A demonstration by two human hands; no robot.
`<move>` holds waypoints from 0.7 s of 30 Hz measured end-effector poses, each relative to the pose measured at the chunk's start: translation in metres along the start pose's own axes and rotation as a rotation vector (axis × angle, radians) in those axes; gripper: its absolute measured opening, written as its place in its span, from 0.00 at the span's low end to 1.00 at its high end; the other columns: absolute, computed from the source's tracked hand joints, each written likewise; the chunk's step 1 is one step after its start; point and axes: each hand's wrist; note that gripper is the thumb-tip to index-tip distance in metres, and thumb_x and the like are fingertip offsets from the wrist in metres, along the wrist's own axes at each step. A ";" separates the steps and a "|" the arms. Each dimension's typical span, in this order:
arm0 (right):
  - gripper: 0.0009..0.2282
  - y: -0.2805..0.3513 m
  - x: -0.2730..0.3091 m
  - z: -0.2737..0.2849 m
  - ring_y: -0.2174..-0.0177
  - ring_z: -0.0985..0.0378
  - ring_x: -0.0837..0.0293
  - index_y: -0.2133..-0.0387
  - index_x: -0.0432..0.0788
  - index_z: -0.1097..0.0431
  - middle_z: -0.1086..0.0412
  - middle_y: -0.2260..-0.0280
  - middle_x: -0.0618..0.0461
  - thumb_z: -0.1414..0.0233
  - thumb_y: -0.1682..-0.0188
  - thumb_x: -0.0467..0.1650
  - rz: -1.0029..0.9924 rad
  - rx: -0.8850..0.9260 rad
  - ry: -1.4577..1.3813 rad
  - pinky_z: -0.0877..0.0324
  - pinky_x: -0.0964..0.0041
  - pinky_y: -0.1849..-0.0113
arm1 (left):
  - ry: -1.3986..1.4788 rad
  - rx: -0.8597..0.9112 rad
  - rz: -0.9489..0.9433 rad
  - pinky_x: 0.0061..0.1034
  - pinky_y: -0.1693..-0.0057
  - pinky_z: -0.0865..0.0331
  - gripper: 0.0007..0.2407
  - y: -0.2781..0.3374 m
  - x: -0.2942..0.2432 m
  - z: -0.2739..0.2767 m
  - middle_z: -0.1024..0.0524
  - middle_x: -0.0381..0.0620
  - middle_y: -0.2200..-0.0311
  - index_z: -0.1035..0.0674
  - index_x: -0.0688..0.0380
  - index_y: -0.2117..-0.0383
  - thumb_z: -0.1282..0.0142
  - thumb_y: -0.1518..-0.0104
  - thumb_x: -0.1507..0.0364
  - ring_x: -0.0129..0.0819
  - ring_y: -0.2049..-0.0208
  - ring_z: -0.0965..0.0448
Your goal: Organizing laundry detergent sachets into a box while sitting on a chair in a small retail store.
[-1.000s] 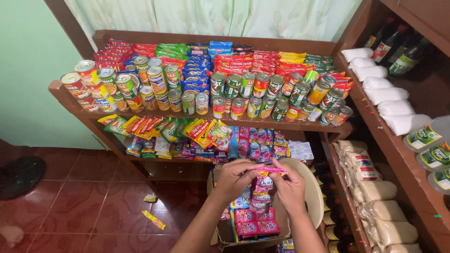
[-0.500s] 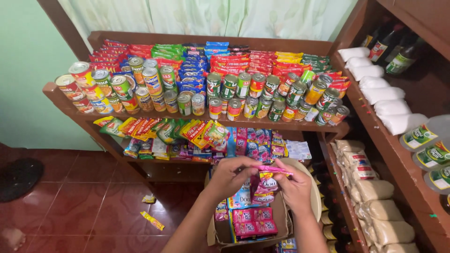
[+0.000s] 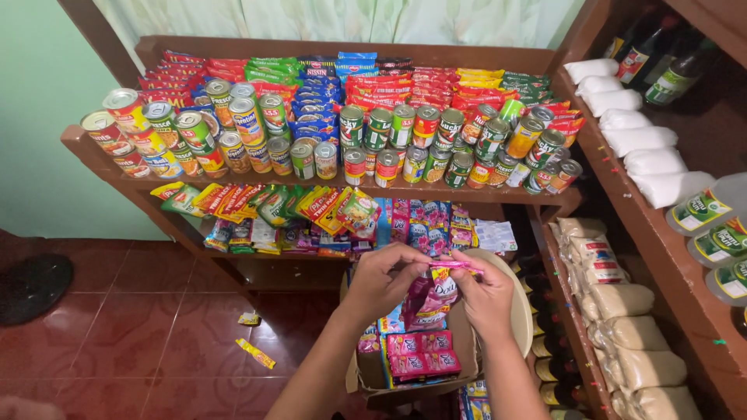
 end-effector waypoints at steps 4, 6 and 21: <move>0.11 -0.002 0.003 -0.001 0.59 0.19 0.60 0.56 0.32 0.24 0.21 0.58 0.43 0.40 0.50 0.26 0.065 0.007 0.031 0.24 0.68 0.55 | -0.023 -0.060 -0.002 0.21 0.62 0.25 0.03 0.002 -0.001 -0.002 0.18 0.45 0.67 0.18 0.60 0.63 0.38 0.40 0.76 0.29 0.69 0.17; 0.11 -0.002 0.012 -0.003 0.59 0.20 0.61 0.55 0.33 0.24 0.22 0.58 0.45 0.40 0.51 0.26 0.146 0.000 0.098 0.26 0.69 0.55 | -0.036 -0.067 -0.030 0.21 0.62 0.25 0.03 0.001 -0.003 -0.002 0.19 0.45 0.67 0.18 0.60 0.63 0.38 0.40 0.76 0.29 0.69 0.17; 0.05 -0.008 0.033 0.001 0.60 0.21 0.61 0.62 0.36 0.23 0.22 0.61 0.49 0.41 0.48 0.26 0.289 0.073 0.165 0.27 0.68 0.55 | -0.076 0.079 -0.057 0.25 0.59 0.22 0.05 -0.009 -0.011 0.000 0.17 0.48 0.66 0.16 0.59 0.62 0.38 0.41 0.73 0.34 0.65 0.15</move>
Point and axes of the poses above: each hand's wrist, its own y-axis away from the middle knuckle, its own z-axis out of the back of the hand, x = y × z
